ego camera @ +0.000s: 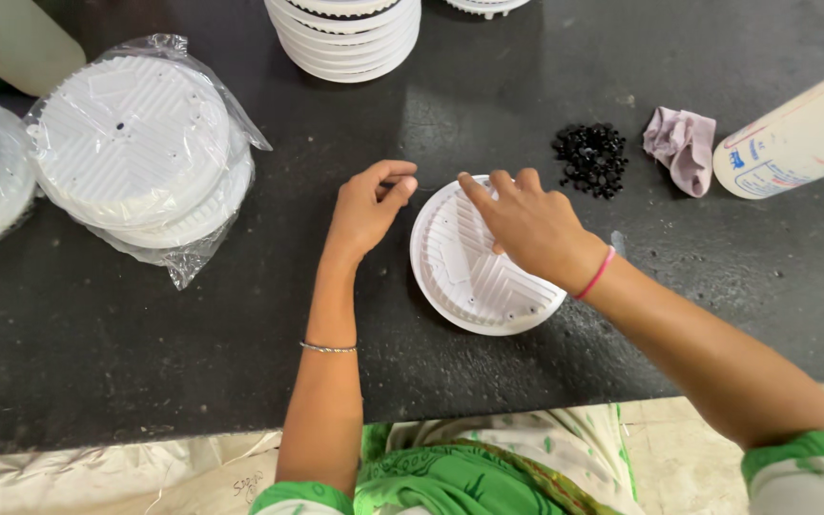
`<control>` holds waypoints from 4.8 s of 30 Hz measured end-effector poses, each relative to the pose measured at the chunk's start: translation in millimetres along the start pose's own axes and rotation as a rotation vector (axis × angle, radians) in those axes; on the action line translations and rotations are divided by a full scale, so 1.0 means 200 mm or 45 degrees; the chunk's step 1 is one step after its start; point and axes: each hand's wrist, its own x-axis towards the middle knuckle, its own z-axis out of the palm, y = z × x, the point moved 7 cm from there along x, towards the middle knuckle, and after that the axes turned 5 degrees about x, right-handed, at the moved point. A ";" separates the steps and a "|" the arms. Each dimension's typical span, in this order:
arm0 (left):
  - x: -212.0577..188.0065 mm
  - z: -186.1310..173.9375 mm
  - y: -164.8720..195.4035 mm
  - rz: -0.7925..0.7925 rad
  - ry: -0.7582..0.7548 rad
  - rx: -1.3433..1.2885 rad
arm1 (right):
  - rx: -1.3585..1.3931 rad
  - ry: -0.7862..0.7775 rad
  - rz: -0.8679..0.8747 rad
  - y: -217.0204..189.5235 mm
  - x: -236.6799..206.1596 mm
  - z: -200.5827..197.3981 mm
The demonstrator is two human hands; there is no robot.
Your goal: The person assembles white plastic fixture covers at a workbench. They place a round mesh filter disc into a white plastic housing, press it to seat it, stack the finished covers, and wrap some covers in clear plastic bags, wiping parts with a cloth.
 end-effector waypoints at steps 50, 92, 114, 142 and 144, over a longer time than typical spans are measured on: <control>-0.65 0.50 0.61 0.535 0.047 0.732 | 1.485 1.270 0.446 0.74 -1.43 0.16; -0.85 0.78 0.74 0.691 -0.182 0.677 | 0.335 0.833 -0.103 0.79 -0.29 0.19; -0.71 0.64 -0.06 -0.349 0.183 -0.903 | 0.446 0.700 0.003 0.78 -0.33 0.14; -0.73 0.59 0.02 -0.330 0.065 -1.019 | 0.794 0.360 -0.052 0.20 -0.64 0.14; -0.73 0.58 0.03 -0.326 0.059 -1.023 | 0.802 0.347 -0.046 0.20 -0.63 0.13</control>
